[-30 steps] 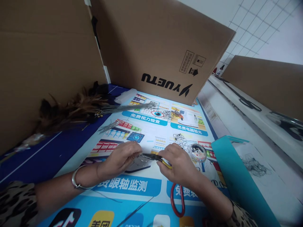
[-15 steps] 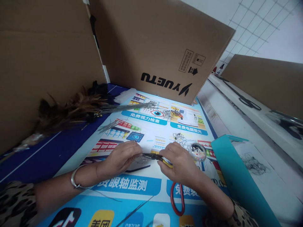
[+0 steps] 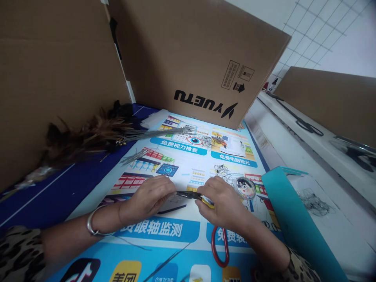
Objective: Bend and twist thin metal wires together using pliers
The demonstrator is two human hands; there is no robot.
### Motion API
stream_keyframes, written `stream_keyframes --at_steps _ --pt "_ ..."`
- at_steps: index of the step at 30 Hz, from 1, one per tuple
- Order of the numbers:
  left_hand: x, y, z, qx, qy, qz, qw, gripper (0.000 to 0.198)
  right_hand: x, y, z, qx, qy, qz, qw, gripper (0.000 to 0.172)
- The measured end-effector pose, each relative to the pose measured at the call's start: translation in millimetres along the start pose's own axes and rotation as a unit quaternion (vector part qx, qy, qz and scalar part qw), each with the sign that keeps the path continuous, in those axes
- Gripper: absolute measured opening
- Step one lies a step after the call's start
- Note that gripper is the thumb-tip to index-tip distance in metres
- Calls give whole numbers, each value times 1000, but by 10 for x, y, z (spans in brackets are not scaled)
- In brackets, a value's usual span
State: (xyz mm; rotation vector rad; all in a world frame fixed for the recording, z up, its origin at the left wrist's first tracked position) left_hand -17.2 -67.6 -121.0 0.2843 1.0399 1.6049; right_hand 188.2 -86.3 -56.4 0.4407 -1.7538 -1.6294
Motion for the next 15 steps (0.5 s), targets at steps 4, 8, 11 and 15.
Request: stream_keyframes --at_steps 4,8,11,15 --pt "-20 3 4 2 -17 -3 1000 16 -7 -4 -11 5 6 3 1000 21" --pt "-18 -2 -11 0 -22 -5 1000 16 -6 -7 -26 4 10 5 1000 19" --pt "-20 1 -11 5 -10 -3 1000 16 -11 -15 -23 1 16 4 1000 19" --pt "-9 36 38 12 74 -44 996 13 -36 -37 -10 -16 20 10 1000 20"
Point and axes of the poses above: each hand's wrist, its own z-axis towards the middle knuckle, its own y-axis out of the back of the hand, x = y × z, the point moved 3 cm from there along z, towards the middle knuckle, and after that the axes turned 11 degrees about x, right-handed, at the moved point
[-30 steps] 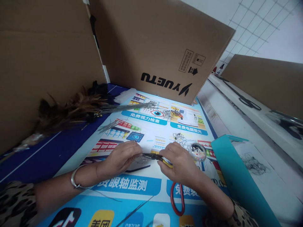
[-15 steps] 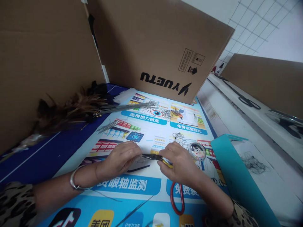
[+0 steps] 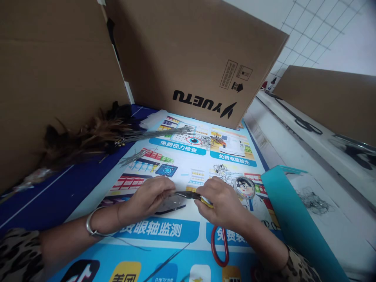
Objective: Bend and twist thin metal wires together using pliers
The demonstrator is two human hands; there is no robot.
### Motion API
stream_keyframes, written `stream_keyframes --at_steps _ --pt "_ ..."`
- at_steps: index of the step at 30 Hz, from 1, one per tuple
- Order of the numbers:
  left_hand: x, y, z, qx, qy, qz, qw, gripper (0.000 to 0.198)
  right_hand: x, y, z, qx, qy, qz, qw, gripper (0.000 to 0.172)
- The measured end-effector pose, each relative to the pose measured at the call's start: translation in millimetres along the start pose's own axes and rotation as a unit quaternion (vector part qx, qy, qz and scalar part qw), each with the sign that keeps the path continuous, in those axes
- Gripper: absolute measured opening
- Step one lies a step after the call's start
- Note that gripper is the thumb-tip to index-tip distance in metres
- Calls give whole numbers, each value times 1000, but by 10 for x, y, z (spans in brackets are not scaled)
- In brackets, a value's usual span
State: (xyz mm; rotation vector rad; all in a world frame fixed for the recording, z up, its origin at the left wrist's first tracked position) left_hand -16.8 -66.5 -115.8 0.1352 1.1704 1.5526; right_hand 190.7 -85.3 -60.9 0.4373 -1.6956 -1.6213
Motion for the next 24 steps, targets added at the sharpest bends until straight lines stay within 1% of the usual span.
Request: stream_keyframes --at_steps 3,6,9,12,14,21,24 --pt "10 11 32 16 64 -72 995 13 -18 -17 1 -14 -3 8 1000 21" --pt "47 -11 30 34 129 -163 978 14 -25 -25 -1 -30 -8 5 1000 21" --pt "74 -41 20 40 176 -260 949 12 -21 -26 2 -43 -7 -4 999 20" --pt "78 -61 30 36 217 -356 908 14 -19 -27 7 -56 -6 -3 998 19" --pt "68 -66 50 36 229 -403 886 16 -25 -32 7 -65 -9 -1 998 18" --pt "81 -117 80 74 276 -466 837 20 -55 -94 -6 -84 -15 15 996 17" --pt "94 -126 76 67 283 -475 831 21 -60 -132 -13 -101 -14 19 995 17"
Point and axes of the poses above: each hand's wrist, its own z-axis towards the middle knuckle, its own y-axis out of the back of the hand, x = y × z, the point moved 3 cm from there along z, towards the middle knuckle, and after that the axes turned 11 degrees about x, right-handed, at the moved point
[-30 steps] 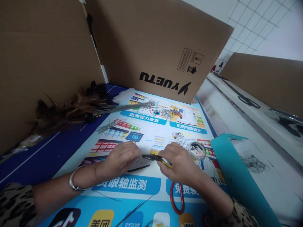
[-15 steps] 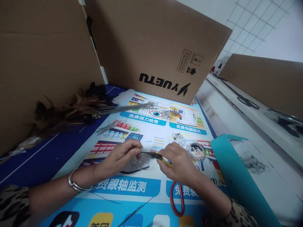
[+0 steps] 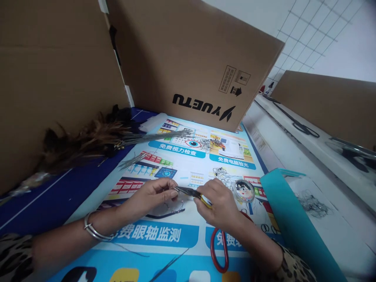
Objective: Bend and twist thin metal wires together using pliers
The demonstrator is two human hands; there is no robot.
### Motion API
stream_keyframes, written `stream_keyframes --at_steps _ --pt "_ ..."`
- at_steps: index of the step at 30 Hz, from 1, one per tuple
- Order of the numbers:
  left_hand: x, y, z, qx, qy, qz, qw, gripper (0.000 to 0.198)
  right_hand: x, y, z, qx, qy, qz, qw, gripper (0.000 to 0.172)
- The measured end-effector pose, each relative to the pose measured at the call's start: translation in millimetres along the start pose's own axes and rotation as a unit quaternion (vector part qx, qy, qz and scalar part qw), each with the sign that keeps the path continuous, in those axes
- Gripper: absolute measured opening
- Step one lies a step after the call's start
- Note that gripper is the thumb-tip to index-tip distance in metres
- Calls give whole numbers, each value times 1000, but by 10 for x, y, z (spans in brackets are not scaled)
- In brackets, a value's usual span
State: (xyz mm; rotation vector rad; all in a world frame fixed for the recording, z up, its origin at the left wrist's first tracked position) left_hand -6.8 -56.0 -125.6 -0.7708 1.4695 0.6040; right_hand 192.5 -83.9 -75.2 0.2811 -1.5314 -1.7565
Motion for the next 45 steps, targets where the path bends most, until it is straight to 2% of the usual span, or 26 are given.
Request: stream_keyframes --at_steps 4,15,23,30,39,45 --pt "14 19 -14 -11 1 2 1000 22 -7 -48 -9 -15 -3 -7 1000 17" --pt "63 53 -5 1 -16 26 1000 24 -4 -94 -21 -24 -6 -17 1000 17" --pt "-42 30 -3 -17 -24 82 996 23 -10 -83 -6 -5 -19 -19 1000 17" --pt "-37 69 -3 -32 -50 125 990 19 -18 -54 16 15 -18 -16 1000 19" --pt "-32 109 -7 -47 -118 232 964 13 61 65 34 35 -15 -91 995 17" --pt "10 135 -19 -49 -131 265 954 12 128 81 34 70 -35 -150 986 16"
Point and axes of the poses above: each hand's wrist, its own z-axis towards the middle knuckle, its own y-axis out of the back of the hand, x = y × z, the point moved 3 cm from there along z, towards the middle knuckle, and after that the axes turned 11 degrees about x, right-handed, at the moved point
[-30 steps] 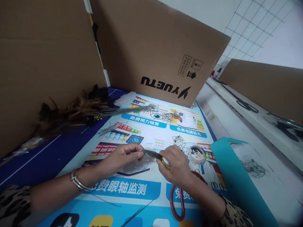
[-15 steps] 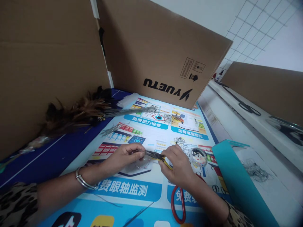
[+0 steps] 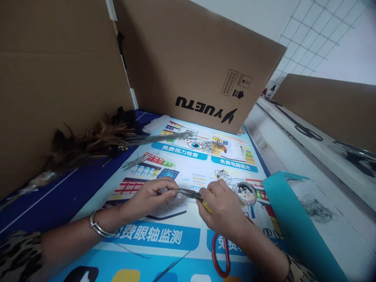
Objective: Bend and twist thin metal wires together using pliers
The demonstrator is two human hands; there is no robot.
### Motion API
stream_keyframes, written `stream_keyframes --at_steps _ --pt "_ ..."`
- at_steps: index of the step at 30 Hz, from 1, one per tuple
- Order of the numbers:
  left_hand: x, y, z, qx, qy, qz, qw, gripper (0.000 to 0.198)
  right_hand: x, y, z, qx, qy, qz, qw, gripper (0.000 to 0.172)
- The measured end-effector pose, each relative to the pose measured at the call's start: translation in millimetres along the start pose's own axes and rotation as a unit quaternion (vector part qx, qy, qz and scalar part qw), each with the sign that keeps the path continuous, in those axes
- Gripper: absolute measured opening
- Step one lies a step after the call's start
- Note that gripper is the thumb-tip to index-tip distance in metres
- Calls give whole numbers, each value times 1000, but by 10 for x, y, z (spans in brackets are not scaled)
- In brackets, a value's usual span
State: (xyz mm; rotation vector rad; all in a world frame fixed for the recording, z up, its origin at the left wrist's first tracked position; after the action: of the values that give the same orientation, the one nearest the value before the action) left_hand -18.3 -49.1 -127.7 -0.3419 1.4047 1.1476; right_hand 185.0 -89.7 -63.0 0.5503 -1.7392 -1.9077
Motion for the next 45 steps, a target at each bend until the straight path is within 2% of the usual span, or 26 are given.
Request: stream_keyframes --at_steps 9,19,34,40,45 --pt "-3 -5 -4 33 0 -8 999 15 25 -21 -22 38 -8 -21 999 16" --pt "-19 -4 -3 51 6 -18 999 19 36 -24 -24 22 0 -30 999 13" --pt "-56 2 13 75 3 -42 996 18 42 -52 -35 29 5 -31 999 16" --pt "-79 -9 14 82 4 -29 996 20 32 -38 -42 43 3 -27 999 17" --pt "-91 -19 10 82 30 -61 994 23 -8 -12 -28 59 -7 7 998 19"
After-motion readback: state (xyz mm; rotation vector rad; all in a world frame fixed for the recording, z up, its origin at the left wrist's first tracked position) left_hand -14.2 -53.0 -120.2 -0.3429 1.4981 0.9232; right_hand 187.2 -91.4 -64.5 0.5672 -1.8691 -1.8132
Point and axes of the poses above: each hand's wrist, its own z-axis towards the middle knuckle, its own y-axis out of the back of the hand, x = y × z, the point moved 3 cm from there along z, towards the middle knuckle, and after that the axes turned 11 degrees about x, right-handed, at the moved point
